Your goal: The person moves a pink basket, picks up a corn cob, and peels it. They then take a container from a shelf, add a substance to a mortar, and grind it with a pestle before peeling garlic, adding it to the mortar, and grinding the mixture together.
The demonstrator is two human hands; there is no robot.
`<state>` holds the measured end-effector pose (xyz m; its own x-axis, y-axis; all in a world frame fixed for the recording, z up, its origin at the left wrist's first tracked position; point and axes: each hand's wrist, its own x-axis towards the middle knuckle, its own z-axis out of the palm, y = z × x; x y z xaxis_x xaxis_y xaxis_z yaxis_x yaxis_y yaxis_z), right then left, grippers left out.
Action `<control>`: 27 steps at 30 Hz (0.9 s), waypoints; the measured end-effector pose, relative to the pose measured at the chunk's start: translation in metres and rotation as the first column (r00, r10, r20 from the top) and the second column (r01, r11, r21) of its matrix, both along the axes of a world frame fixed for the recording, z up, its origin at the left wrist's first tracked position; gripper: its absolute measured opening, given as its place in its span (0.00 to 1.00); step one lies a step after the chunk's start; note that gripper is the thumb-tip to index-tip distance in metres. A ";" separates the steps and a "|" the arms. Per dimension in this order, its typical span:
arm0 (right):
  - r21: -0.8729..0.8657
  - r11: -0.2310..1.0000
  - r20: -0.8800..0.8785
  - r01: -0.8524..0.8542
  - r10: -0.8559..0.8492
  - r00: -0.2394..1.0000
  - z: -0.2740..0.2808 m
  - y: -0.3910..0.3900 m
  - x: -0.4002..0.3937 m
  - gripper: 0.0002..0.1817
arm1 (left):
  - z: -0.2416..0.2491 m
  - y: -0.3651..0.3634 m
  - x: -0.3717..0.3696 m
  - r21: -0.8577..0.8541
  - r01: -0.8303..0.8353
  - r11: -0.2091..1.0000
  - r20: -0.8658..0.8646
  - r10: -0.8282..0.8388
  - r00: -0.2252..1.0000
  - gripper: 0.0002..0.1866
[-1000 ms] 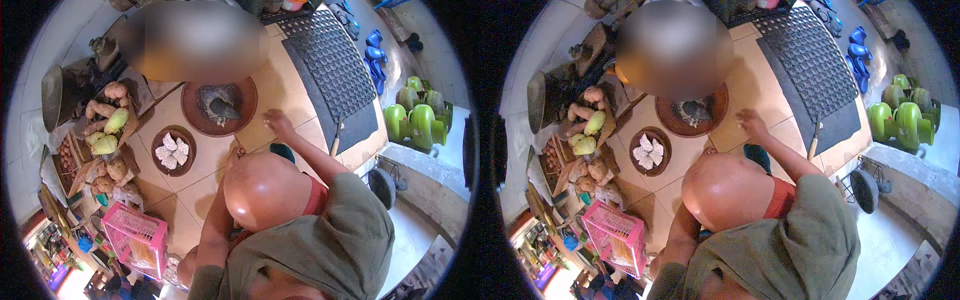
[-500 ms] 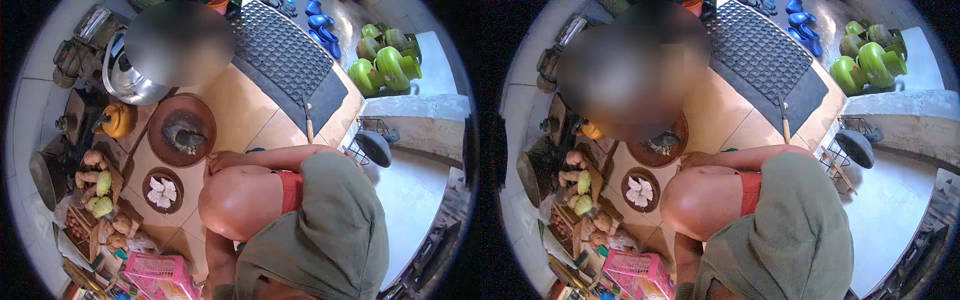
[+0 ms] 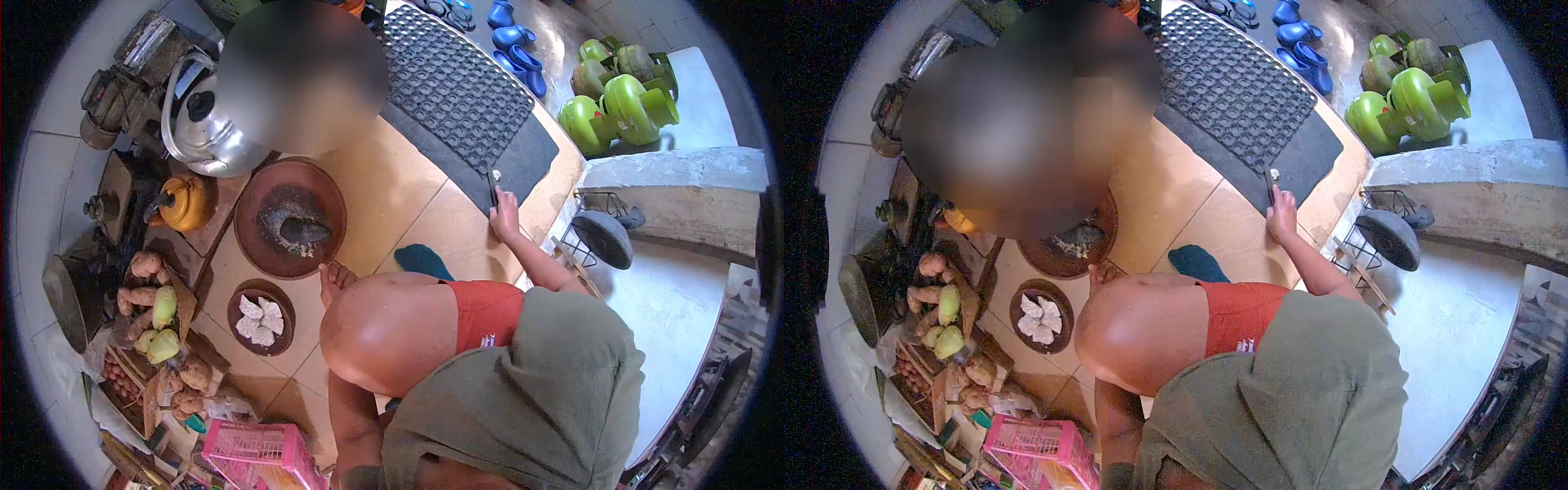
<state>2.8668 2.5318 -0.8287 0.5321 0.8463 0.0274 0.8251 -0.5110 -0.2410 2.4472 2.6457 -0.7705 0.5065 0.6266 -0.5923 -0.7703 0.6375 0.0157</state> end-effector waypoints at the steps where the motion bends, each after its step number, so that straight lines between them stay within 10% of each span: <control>1: 0.000 1.000 -0.003 0.000 0.000 1.000 -0.002 -0.003 -0.002 0.29 | 0.001 -0.002 -0.001 0.029 0.011 1.000 -0.039 -0.010 0.999 0.21; 8: 0.089 0.909 -0.180 0.407 -0.388 0.904 0.006 0.029 0.012 0.23 | -0.001 -0.018 -0.016 0.234 0.219 0.947 -0.592 -0.039 0.805 0.20; 11: 0.275 0.957 -0.012 0.091 -0.091 0.996 -0.013 0.046 0.037 0.19 | 0.001 -0.027 -0.018 0.257 0.359 0.897 -0.808 -0.005 0.590 0.20; 13: 0.113 0.991 -0.325 0.074 -0.034 0.945 -0.030 0.049 0.054 0.21 | 0.013 -0.029 -0.020 0.265 0.397 0.878 -0.865 0.035 0.500 0.20; 17: 0.096 0.979 -0.217 0.179 -0.155 0.964 -0.018 0.058 0.020 0.20 | -0.023 -0.045 -0.021 0.436 0.501 0.748 -0.860 0.182 0.477 0.19; 19: 0.201 0.968 -0.322 0.151 -0.080 0.943 -0.006 0.071 -0.012 0.21 | -0.062 -0.054 -0.010 0.232 0.325 0.917 -0.803 -0.009 0.597 0.19; 23: 0.163 0.949 -0.733 -0.268 0.299 0.611 0.047 0.107 -0.139 0.09 | -0.077 -0.067 0.003 0.180 0.315 0.932 -0.857 -0.009 0.516 0.19; 24: 0.179 0.759 -0.544 -0.626 0.607 0.580 0.031 0.111 -0.156 0.08 | -0.060 -0.067 0.010 0.221 0.277 0.935 -0.798 0.010 0.603 0.18; 25: -0.010 0.936 -0.927 -0.351 0.123 0.354 0.066 0.101 -0.206 0.08 | -0.051 -0.067 0.014 0.259 0.234 0.937 -0.733 0.033 0.680 0.18; 26: -0.242 0.918 -0.959 -0.315 -0.276 -0.069 0.093 0.106 -0.228 0.13 | -0.052 -0.065 0.018 0.262 0.226 0.938 -0.728 0.038 0.685 0.18; 27: -0.239 0.916 -0.960 -0.322 -0.272 -0.063 0.086 0.111 -0.239 0.13 | -0.053 -0.060 0.022 0.194 0.194 0.961 -0.707 0.000 0.707 0.17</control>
<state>2.6275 2.6423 -0.7430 -0.2807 0.6383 -0.7168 -0.1149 -0.7638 -0.6352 2.4691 2.5859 -0.8237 0.0775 0.7652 -0.6392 -0.4102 0.6088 0.6791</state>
